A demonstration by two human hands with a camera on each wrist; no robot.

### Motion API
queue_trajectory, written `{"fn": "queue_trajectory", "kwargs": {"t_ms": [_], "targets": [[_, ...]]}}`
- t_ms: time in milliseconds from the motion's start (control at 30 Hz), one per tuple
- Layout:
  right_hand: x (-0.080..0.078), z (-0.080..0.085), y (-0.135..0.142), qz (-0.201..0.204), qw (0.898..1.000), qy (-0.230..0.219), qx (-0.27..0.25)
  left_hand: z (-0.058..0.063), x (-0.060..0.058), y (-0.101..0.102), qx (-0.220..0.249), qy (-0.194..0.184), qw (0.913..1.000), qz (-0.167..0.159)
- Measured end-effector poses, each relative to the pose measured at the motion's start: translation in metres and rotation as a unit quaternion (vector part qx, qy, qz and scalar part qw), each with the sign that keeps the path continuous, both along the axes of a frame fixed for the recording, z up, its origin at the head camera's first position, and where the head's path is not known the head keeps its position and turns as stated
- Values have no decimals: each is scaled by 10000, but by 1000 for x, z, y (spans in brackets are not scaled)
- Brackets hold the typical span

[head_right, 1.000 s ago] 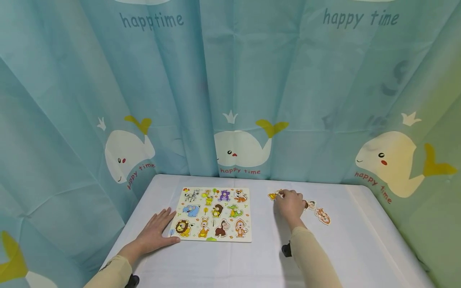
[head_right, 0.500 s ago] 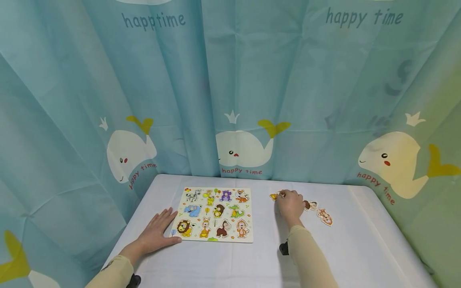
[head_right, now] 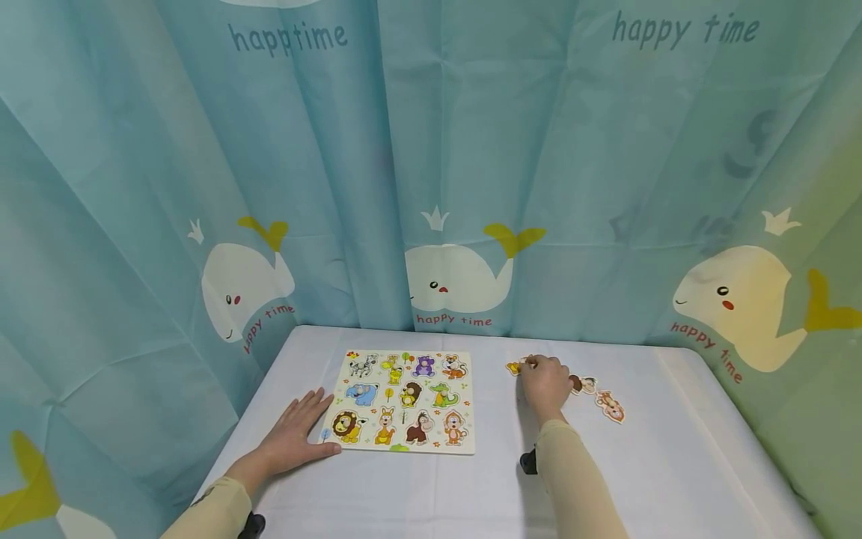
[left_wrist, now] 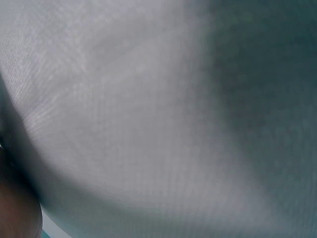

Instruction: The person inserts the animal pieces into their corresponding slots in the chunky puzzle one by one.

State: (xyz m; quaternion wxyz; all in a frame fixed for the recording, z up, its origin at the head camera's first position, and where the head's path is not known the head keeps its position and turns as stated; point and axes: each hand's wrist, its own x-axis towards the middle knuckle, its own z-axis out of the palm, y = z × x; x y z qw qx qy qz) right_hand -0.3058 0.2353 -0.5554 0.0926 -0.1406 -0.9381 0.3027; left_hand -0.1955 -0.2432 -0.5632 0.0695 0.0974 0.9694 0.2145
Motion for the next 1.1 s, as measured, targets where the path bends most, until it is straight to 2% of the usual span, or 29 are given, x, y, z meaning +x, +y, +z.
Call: {"fn": "queue_trajectory", "kwargs": {"t_ms": [200, 433, 733, 1100], "targets": [[-2, -1, -1, -38, 9999, -108, -22, -4, -2, -1, -40, 23, 10000, -1], [-4, -3, -1, -81, 9998, -155, 3, -7, 0, 0, 103, 230, 9997, -22], [-3, 2, -5, -113, 9997, -201, 96, -6, -1, -1, -37, 1, 10000, 51], [-7, 3, -9, -216, 9994, -265, 63, -3, -1, -1, -62, -76, 9999, 30]]}}
